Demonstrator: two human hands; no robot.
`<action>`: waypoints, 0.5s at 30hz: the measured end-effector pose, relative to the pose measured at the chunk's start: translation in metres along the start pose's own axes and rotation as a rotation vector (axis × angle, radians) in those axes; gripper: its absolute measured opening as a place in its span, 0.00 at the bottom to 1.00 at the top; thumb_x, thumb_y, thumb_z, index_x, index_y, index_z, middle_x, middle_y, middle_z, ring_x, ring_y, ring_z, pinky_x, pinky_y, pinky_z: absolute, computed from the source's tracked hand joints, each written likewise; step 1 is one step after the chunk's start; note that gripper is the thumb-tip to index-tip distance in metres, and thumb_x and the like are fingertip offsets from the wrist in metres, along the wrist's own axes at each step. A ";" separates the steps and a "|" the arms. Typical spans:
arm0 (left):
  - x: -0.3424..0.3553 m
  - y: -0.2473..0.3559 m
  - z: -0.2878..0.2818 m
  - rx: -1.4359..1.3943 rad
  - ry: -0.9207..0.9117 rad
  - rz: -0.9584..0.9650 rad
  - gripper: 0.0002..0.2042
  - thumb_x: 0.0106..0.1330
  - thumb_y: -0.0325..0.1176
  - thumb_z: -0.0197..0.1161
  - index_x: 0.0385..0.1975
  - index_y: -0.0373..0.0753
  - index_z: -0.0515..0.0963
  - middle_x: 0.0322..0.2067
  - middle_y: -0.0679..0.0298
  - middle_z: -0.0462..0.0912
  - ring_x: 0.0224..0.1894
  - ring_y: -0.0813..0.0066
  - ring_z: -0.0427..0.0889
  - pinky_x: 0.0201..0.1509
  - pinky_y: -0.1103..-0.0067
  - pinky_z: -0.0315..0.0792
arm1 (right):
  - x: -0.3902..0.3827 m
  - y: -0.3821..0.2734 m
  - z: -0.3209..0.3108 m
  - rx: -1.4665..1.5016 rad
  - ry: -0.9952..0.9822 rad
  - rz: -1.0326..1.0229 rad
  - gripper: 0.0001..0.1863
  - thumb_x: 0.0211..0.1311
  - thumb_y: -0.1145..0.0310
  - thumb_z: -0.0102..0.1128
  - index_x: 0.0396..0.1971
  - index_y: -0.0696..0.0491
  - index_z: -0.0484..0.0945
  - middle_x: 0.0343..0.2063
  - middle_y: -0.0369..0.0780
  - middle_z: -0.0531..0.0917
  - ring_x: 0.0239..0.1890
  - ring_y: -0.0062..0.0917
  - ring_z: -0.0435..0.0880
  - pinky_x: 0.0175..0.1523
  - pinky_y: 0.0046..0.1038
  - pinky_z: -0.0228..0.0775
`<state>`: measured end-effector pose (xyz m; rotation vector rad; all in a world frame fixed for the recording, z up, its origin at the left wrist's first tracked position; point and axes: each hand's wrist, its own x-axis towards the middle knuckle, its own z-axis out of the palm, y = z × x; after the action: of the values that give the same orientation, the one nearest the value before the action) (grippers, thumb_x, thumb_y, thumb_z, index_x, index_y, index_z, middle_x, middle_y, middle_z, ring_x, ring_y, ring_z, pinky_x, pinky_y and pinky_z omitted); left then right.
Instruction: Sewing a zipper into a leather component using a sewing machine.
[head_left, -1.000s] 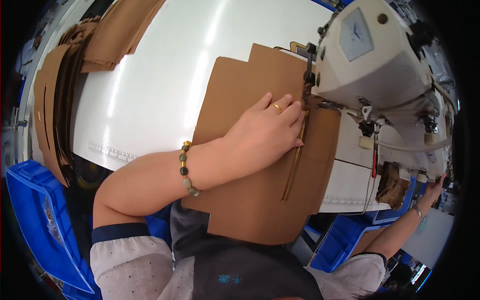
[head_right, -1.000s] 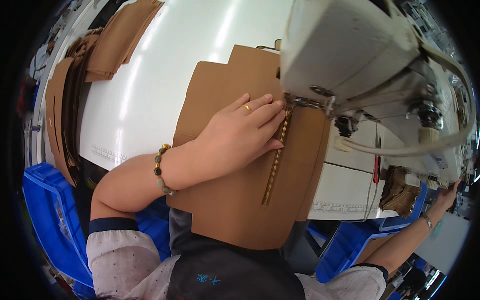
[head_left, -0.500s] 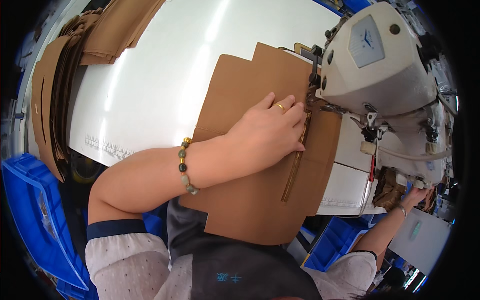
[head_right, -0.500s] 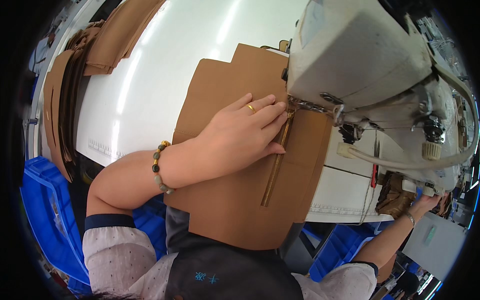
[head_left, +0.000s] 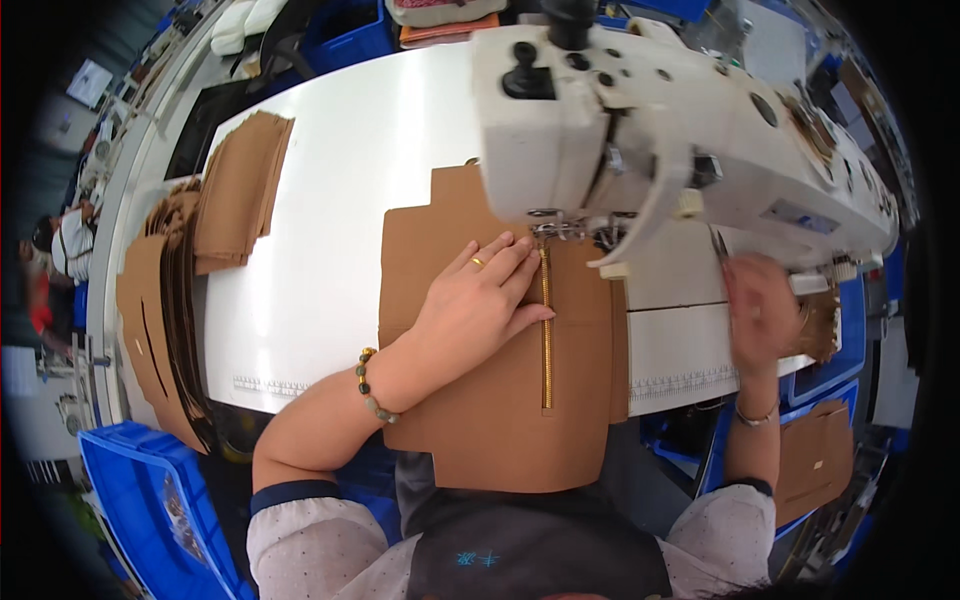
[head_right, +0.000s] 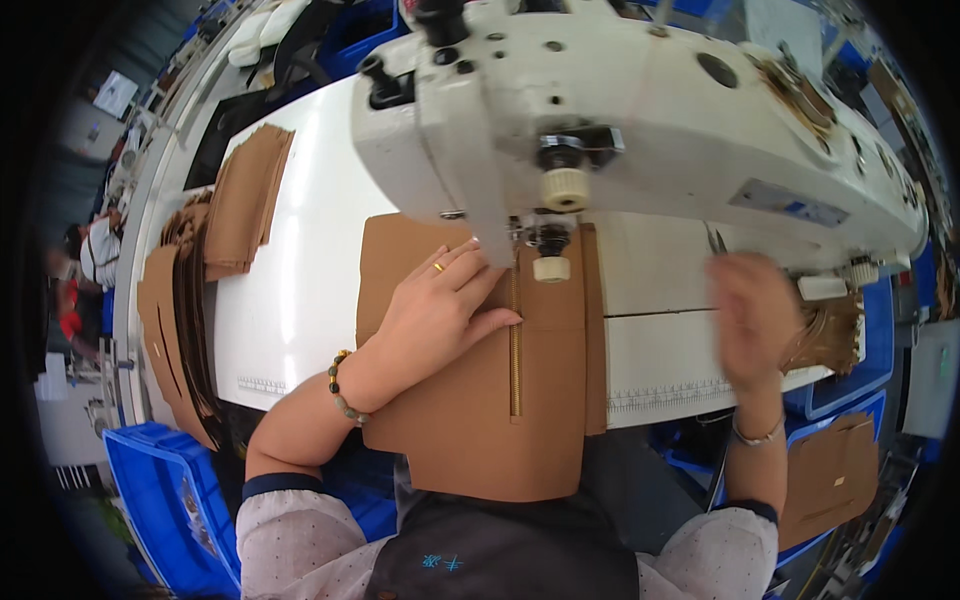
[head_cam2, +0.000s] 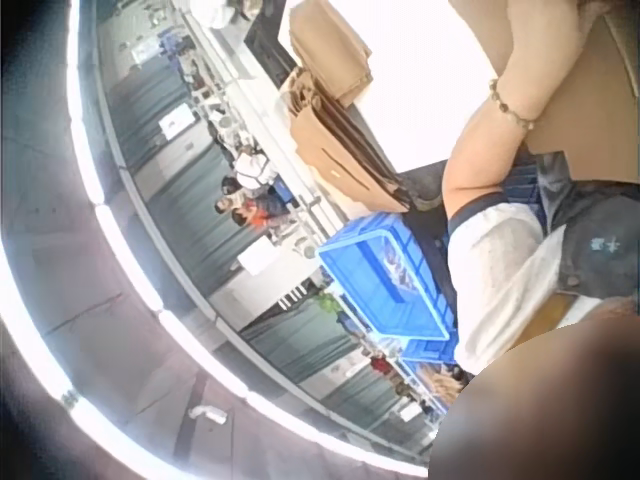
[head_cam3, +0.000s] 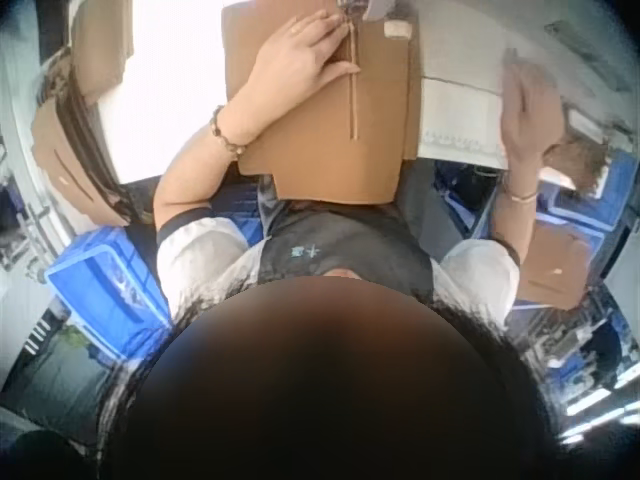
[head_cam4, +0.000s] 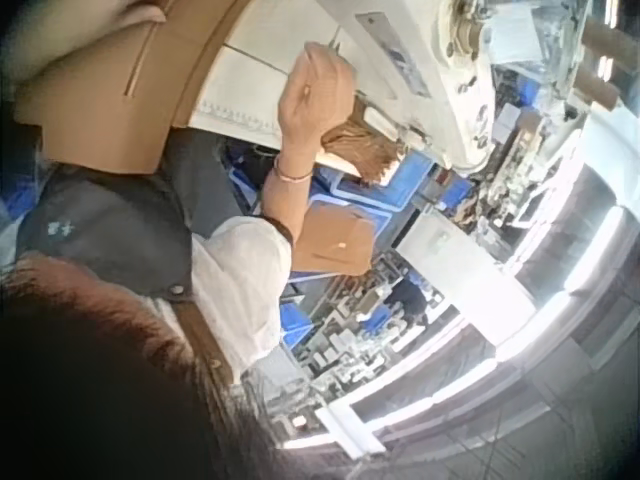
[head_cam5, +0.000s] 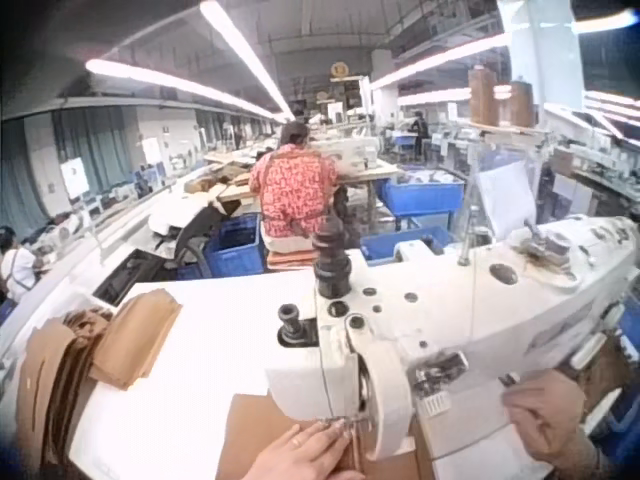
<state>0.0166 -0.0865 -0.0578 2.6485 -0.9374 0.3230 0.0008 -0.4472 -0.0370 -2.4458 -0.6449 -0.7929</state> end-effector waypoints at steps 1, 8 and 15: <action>0.000 0.001 -0.001 -0.031 -0.044 -0.043 0.28 0.60 0.47 0.72 0.54 0.32 0.81 0.57 0.58 0.81 0.62 0.60 0.78 0.63 0.68 0.75 | 0.011 -0.017 0.021 -0.052 -0.275 0.004 0.15 0.63 0.69 0.66 0.49 0.55 0.80 0.49 0.46 0.84 0.52 0.44 0.81 0.58 0.41 0.74; 0.006 0.004 -0.004 0.031 0.009 0.018 0.26 0.60 0.47 0.73 0.49 0.31 0.82 0.56 0.58 0.82 0.62 0.58 0.80 0.57 0.69 0.78 | 0.082 -0.044 0.107 0.076 -0.459 -0.159 0.42 0.56 0.27 0.58 0.16 0.59 0.79 0.28 0.51 0.84 0.36 0.44 0.84 0.46 0.40 0.74; 0.005 0.003 -0.005 -0.038 -0.067 -0.031 0.28 0.61 0.48 0.71 0.53 0.31 0.81 0.56 0.56 0.81 0.64 0.56 0.77 0.65 0.62 0.73 | 0.097 -0.050 0.094 0.105 -0.956 0.133 0.40 0.49 0.30 0.66 0.47 0.52 0.84 0.47 0.46 0.83 0.52 0.44 0.81 0.55 0.43 0.72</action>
<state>0.0177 -0.0897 -0.0508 2.6515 -0.9127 0.2082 0.0805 -0.3275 -0.0280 -2.6359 -0.7892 0.5176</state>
